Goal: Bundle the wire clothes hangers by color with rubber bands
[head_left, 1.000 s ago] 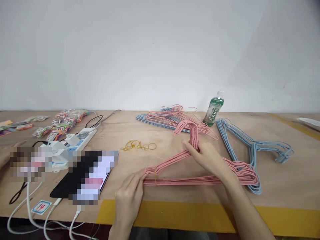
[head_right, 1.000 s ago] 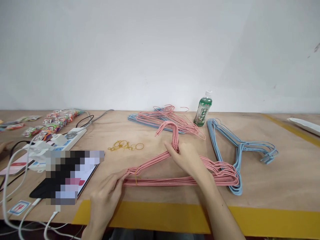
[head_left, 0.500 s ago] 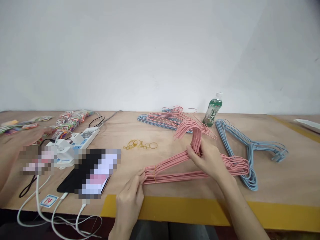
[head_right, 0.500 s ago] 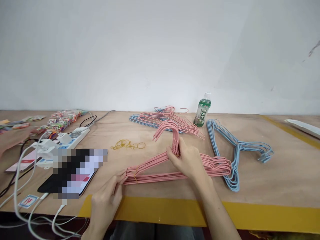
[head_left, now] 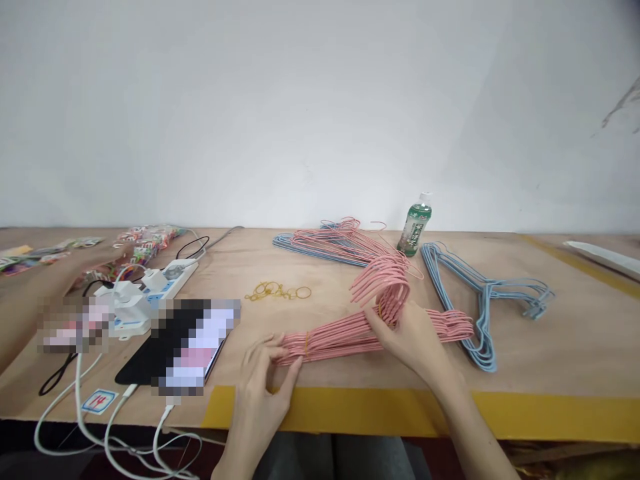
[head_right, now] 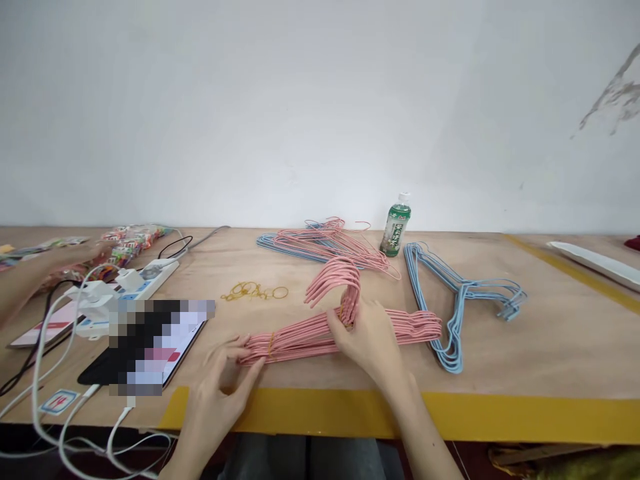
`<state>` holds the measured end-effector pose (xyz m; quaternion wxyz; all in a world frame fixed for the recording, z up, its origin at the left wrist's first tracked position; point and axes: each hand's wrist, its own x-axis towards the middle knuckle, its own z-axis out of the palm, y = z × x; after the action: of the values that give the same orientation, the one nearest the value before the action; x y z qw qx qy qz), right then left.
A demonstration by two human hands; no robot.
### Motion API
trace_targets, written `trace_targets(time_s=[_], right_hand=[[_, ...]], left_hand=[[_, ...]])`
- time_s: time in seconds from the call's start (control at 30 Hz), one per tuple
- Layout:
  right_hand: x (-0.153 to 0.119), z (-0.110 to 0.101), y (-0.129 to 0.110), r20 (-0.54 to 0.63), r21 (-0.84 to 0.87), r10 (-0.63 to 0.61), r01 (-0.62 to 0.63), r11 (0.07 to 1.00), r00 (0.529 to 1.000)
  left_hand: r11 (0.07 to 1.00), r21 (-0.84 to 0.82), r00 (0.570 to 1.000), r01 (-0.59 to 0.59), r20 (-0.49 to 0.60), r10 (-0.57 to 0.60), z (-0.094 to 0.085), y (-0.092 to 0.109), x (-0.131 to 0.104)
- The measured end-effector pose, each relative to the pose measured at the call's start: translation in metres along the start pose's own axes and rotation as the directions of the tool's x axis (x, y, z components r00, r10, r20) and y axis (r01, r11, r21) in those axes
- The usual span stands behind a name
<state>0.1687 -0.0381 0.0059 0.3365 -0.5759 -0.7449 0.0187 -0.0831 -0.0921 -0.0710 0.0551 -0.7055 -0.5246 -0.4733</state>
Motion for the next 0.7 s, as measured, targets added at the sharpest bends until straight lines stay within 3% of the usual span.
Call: trace_targets(time_s=[0.13, 0.27, 0.4, 0.53, 0.6, 0.67, 0.7], right_hand=[[-0.008, 0.009, 0.003, -0.095, 0.054, 0.006, -0.001, 0.999, 0.995], [-0.011, 0.015, -0.001, -0.122, 0.097, 0.037, -0.025, 0.995, 0.992], [-0.006, 0.021, -0.023, -0.058, 0.152, -0.004, 0.012, 0.988, 0.998], [0.002, 0.009, -0.042, 0.147, 0.307, -0.131, 0.080, 0.948, 0.981], [0.009, -0.010, -0.036, 0.298, 0.451, -0.313, 0.156, 0.879, 0.902], [0.023, -0.033, -0.017, 0.467, 0.576, -0.495, 0.172, 0.799, 0.732], [0.032, -0.043, -0.005, 0.527, 0.590, -0.511, 0.140, 0.795, 0.679]], left_hand=[[0.999, 0.046, 0.989, 0.026, 0.146, -0.032, 0.004, 0.007, 0.008], [0.997, 0.072, 0.939, -0.026, 0.344, -0.001, 0.003, 0.011, 0.019], [0.975, 0.223, 0.955, 0.005, 0.289, -0.070, -0.002, 0.001, 0.020], [0.927, 0.373, 0.980, 0.044, 0.163, -0.112, -0.008, -0.015, 0.013], [0.909, 0.413, 0.987, 0.060, 0.113, -0.116, -0.010, -0.020, 0.009], [0.919, 0.389, 0.988, 0.064, 0.103, -0.112, -0.011, -0.022, 0.007], [0.929, 0.366, 0.988, 0.064, 0.109, -0.111, -0.011, -0.021, 0.006]])
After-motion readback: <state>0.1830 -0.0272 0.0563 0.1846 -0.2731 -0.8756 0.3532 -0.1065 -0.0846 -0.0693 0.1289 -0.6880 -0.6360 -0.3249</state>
